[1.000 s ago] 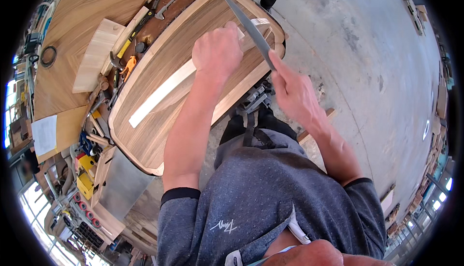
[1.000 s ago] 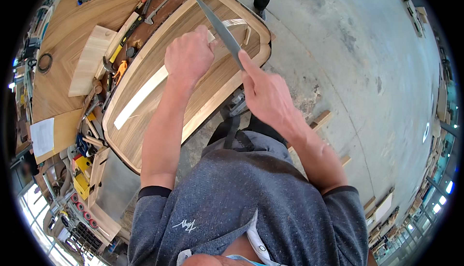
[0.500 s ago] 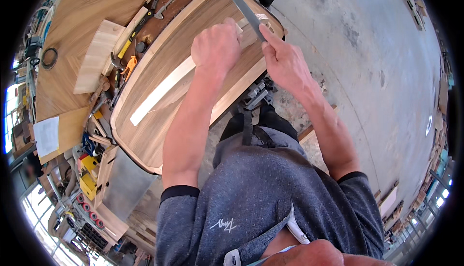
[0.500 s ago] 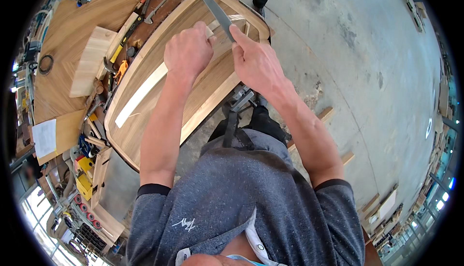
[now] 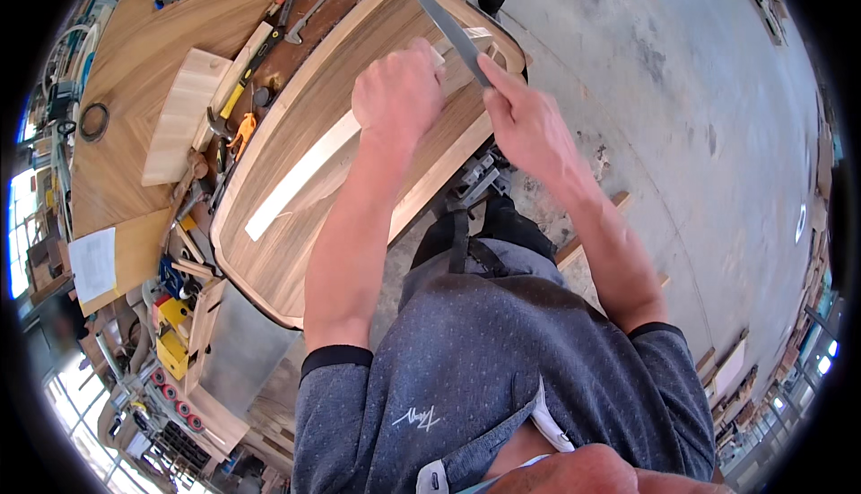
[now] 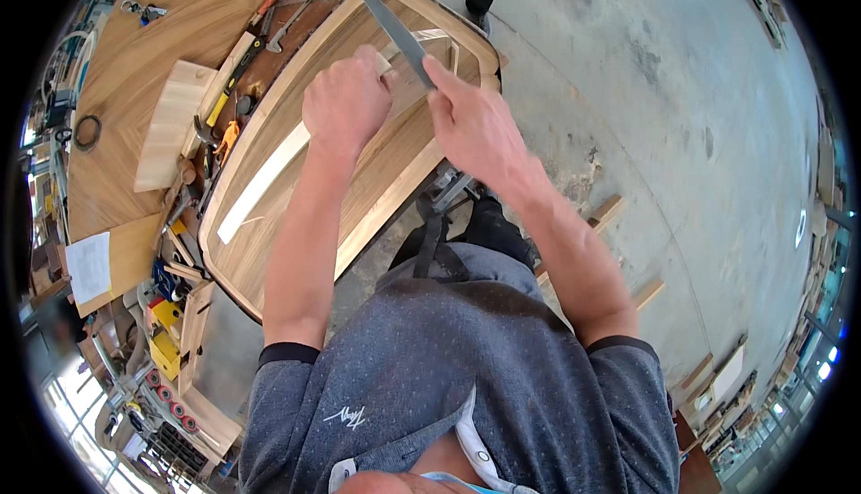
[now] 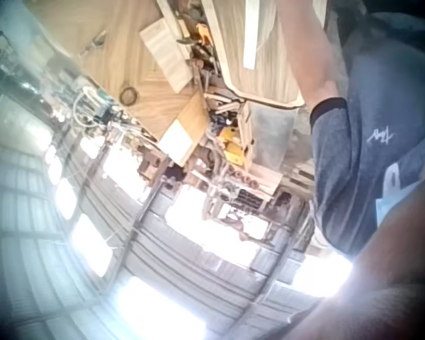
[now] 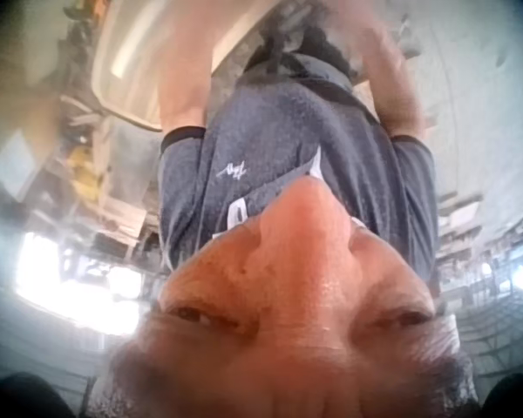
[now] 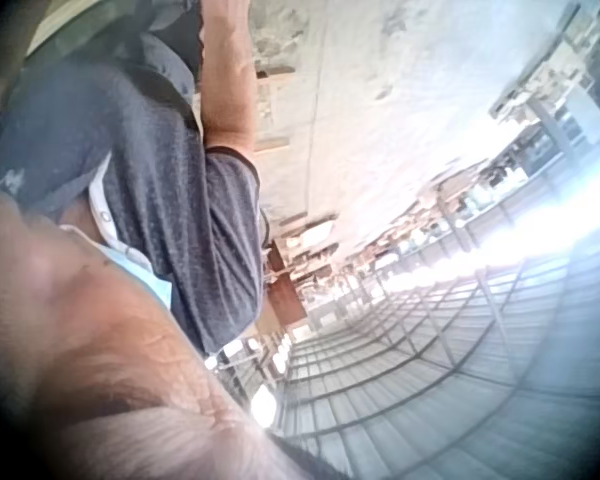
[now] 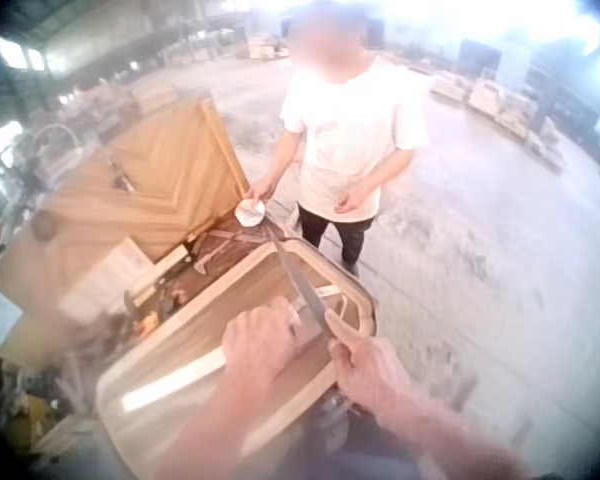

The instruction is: The person secures a wooden board to a frame using a ratchet strap and a mallet. They then use a file to smooth the edges of the wooden board and a cloth to wipe the surface.

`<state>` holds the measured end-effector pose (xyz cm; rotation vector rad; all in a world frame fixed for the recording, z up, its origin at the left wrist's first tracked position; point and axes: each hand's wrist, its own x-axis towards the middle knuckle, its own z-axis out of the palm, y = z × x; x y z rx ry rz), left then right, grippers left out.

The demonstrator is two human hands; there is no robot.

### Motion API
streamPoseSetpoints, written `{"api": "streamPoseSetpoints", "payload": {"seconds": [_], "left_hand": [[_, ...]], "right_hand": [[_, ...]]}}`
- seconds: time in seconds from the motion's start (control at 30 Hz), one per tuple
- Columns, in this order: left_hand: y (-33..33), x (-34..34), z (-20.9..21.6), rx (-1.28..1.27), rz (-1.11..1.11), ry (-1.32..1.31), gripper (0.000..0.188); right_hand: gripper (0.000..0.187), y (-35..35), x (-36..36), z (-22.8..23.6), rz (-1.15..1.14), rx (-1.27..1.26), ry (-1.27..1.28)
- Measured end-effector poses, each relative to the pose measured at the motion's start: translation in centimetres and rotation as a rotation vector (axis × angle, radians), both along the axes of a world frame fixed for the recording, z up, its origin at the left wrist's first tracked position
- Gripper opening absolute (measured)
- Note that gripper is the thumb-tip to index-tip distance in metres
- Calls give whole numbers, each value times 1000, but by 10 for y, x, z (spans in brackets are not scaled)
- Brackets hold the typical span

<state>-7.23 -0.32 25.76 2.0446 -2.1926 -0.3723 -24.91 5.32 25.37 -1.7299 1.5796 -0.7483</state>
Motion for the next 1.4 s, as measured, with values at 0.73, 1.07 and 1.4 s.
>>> {"api": "streamPoseSetpoints", "payload": {"seconds": [0.73, 1.07, 1.4], "left_hand": [[10, -5, -6, -26, -40, -13, 15], [13, -5, -7, -62, -51, 4, 18], [-4, 7, -1, -55, -11, 12, 29]], "right_hand": [[43, 14, 8, 20, -95, 115, -56], [41, 4, 14, 25, -140, 150, 20], [44, 12, 9, 39, -66, 254, -9]]}}
